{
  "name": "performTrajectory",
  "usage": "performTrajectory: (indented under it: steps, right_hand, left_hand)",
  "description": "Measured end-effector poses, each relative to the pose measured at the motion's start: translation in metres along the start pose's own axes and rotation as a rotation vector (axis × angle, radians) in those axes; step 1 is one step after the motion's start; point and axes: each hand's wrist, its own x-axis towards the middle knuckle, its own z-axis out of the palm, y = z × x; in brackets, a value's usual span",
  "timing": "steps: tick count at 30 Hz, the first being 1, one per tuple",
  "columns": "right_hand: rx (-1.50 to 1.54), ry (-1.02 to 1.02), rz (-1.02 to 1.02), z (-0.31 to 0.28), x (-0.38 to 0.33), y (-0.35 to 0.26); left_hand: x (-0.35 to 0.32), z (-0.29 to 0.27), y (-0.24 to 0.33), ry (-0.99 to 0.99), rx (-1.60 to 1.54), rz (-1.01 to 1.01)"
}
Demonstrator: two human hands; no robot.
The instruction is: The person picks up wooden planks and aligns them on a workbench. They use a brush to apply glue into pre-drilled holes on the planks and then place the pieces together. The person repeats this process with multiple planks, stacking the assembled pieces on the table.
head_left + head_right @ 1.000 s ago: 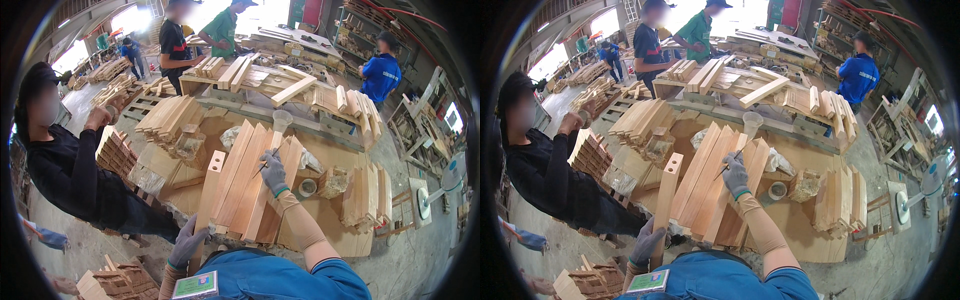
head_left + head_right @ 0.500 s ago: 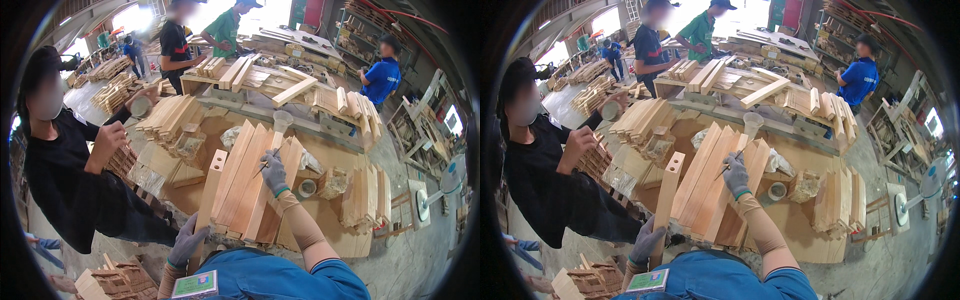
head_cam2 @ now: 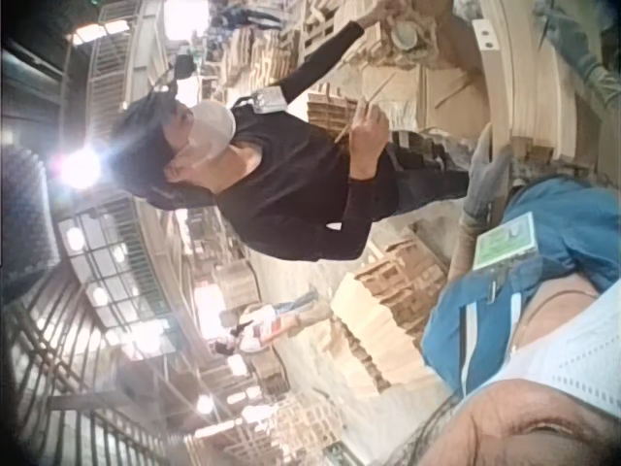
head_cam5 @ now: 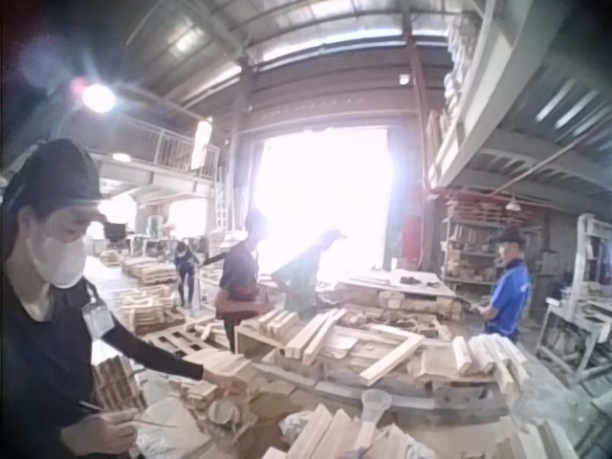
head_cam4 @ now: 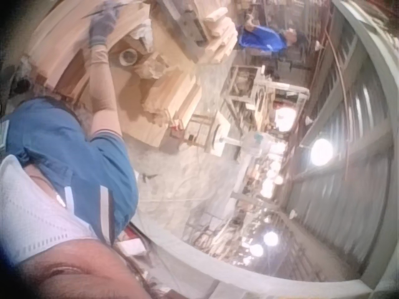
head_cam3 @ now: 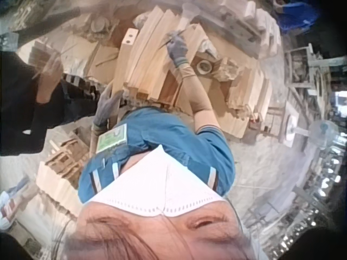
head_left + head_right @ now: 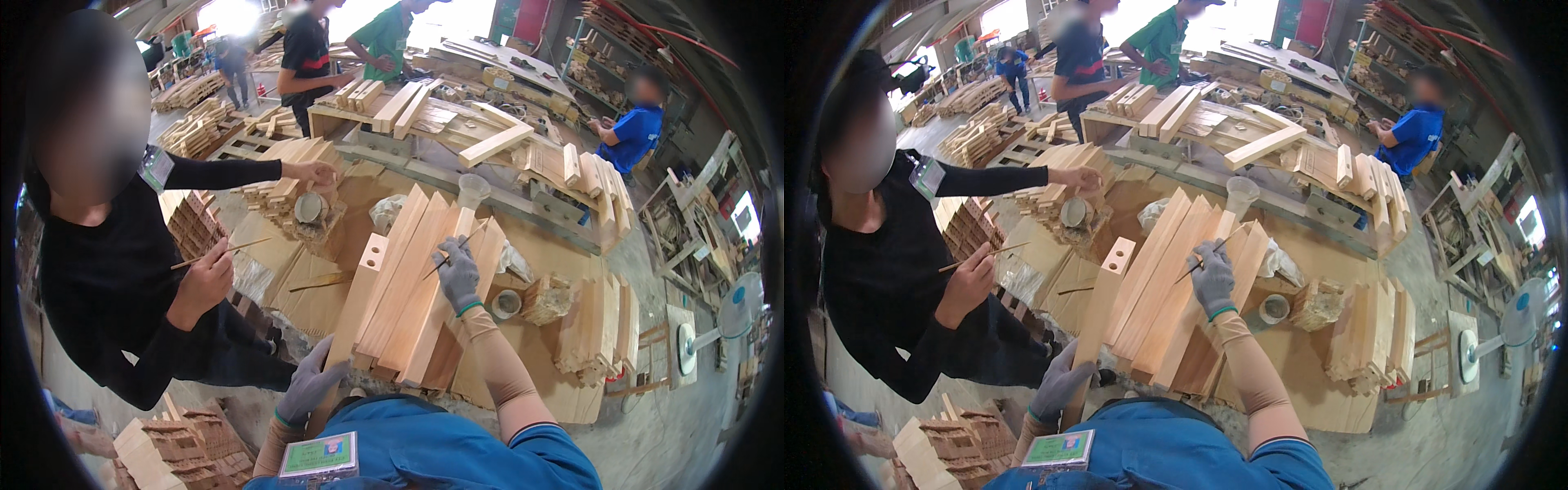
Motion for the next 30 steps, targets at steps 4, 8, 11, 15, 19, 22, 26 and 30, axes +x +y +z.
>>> performTrajectory:
  steps: [4,8,11,15,19,22,26,30]
  right_hand:
    - [-0.203,0.083,-0.126,0.001,0.001,-0.002]
    - [-0.159,0.156,-0.334,-0.009,0.029,-0.055]
    - [0.359,0.054,-0.256,-0.001,0.055,-0.091]
    - [1.016,-0.3,0.127,0.049,0.088,-0.12]
    - [1.15,-0.516,0.312,0.118,0.114,-0.148]
    - [1.063,-0.476,0.29,0.177,0.125,-0.149]
    - [0.718,-0.414,0.125,0.233,0.133,-0.149]
    - [0.526,-0.356,-0.023,0.263,0.132,-0.14]
  left_hand:
    - [-0.001,-0.003,-0.001,0.035,0.02,0.019]
    - [-0.006,-0.017,0.006,0.055,-0.006,-0.04]
    - [-0.008,-0.031,-0.012,0.102,-0.068,-0.055]
    - [-0.015,-0.056,-0.017,0.12,-0.126,-0.125]
    - [-0.018,-0.083,-0.029,0.192,-0.151,-0.131]
    - [-0.017,-0.103,-0.029,0.224,-0.161,-0.202]
    - [-0.013,-0.13,-0.049,0.211,-0.283,-0.263]
    - [-0.007,-0.148,-0.059,0.239,-0.291,-0.261]
